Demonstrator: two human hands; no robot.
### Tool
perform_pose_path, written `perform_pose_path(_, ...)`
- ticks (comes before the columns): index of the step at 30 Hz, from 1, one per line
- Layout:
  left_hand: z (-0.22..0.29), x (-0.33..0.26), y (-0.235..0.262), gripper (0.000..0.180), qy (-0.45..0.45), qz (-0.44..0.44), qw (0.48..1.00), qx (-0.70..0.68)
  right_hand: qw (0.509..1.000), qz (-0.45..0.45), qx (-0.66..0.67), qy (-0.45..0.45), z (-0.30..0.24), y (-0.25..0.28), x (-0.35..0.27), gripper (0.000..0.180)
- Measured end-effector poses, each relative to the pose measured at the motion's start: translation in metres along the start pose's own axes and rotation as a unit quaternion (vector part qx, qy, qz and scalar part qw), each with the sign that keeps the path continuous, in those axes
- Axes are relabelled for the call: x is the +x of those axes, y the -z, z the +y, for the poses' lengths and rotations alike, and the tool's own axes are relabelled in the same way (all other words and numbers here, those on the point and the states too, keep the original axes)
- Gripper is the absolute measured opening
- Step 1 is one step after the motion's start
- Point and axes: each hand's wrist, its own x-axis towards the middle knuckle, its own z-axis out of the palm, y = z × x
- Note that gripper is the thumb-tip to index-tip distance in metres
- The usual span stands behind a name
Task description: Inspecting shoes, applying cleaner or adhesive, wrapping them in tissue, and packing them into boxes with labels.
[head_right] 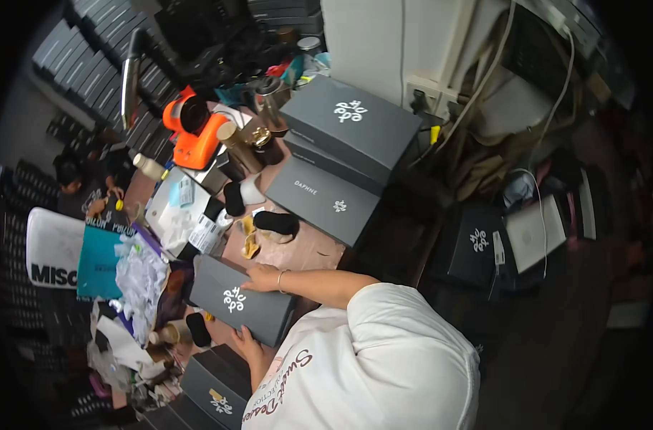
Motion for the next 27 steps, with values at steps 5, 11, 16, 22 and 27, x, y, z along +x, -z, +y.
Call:
perform_pose_path(5, 0.027, -0.013, -0.001, 0.071, 0.280, -0.086, 0.956, -0.008, 0.996, 0.028, 0.044, -0.071, 0.019, -0.016, -0.016, 0.069)
perform_pose_path(11, 0.010, 0.031, 0.035, 0.086, 0.347, -0.218, 0.909, 0.067, 0.993, 0.003, 0.094, -0.065, 0.040, -0.025, -0.062, 0.080)
perform_pose_path(16, -0.002, 0.020, 0.027, 0.091, 0.327, -0.202, 0.922, 0.034, 0.973, 0.081, 0.196, -0.089, 0.057, -0.059, -0.104, 0.081)
perform_pose_path(22, 0.009, -0.028, 0.009, 0.081, 0.298, -0.209, 0.927, -0.088, 0.966, 0.042, 0.253, -0.042, 0.059, -0.051, -0.128, 0.084)
perform_pose_path(27, 0.032, -0.088, -0.014, 0.082, 0.297, -0.127, 0.939, -0.117, 0.913, -0.037, 0.404, -0.044, 0.052, 0.003, -0.166, 0.066)
